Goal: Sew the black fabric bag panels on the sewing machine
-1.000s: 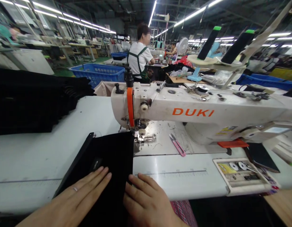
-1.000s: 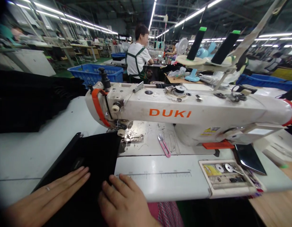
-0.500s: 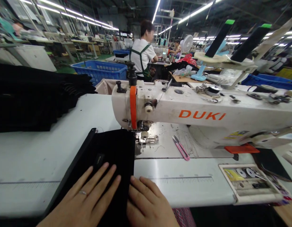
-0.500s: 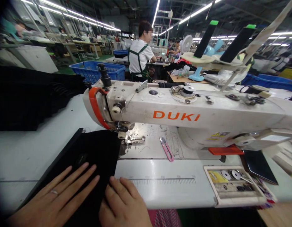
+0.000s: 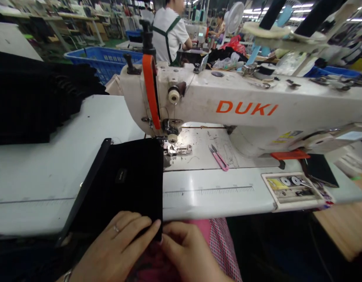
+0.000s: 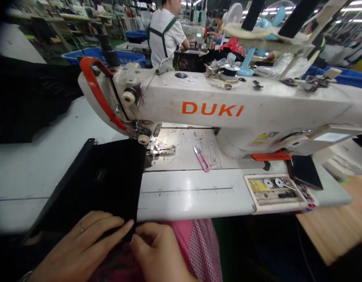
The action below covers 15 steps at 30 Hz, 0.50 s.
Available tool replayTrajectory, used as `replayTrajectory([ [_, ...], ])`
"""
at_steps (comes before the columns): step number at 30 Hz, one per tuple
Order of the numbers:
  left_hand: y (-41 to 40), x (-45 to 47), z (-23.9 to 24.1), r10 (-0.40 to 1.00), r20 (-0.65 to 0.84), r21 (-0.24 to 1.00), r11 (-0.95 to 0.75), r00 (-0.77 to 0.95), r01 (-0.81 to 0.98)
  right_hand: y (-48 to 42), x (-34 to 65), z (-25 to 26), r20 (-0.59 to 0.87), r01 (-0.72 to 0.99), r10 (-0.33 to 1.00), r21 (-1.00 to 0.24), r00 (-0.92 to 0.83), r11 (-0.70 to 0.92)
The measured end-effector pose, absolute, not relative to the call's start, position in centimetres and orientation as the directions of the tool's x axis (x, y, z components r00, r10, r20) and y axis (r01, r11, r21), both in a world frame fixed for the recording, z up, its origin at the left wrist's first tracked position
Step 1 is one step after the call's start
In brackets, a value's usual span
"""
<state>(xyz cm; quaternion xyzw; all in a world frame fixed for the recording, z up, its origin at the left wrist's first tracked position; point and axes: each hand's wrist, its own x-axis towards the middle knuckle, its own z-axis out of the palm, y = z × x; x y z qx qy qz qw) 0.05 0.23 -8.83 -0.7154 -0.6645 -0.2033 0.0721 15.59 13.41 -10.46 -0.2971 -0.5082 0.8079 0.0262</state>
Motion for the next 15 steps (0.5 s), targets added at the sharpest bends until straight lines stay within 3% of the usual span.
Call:
replayTrajectory([
  [7, -0.35, 0.37, -9.1, 0.909, 0.415, 0.272, -0.141, 0.016, 0.952, 12.77, 16.07, -10.51, -0.572, 0.331, 0.244, -0.716, -0.783, -0.615],
  [15, -0.35, 0.67, -9.69, 0.912, 0.411, 0.241, -0.116, 0.007, 0.963, 12.59, 15.95, -10.23, -0.539, 0.29, 0.19, -0.679, -0.821, -0.675],
])
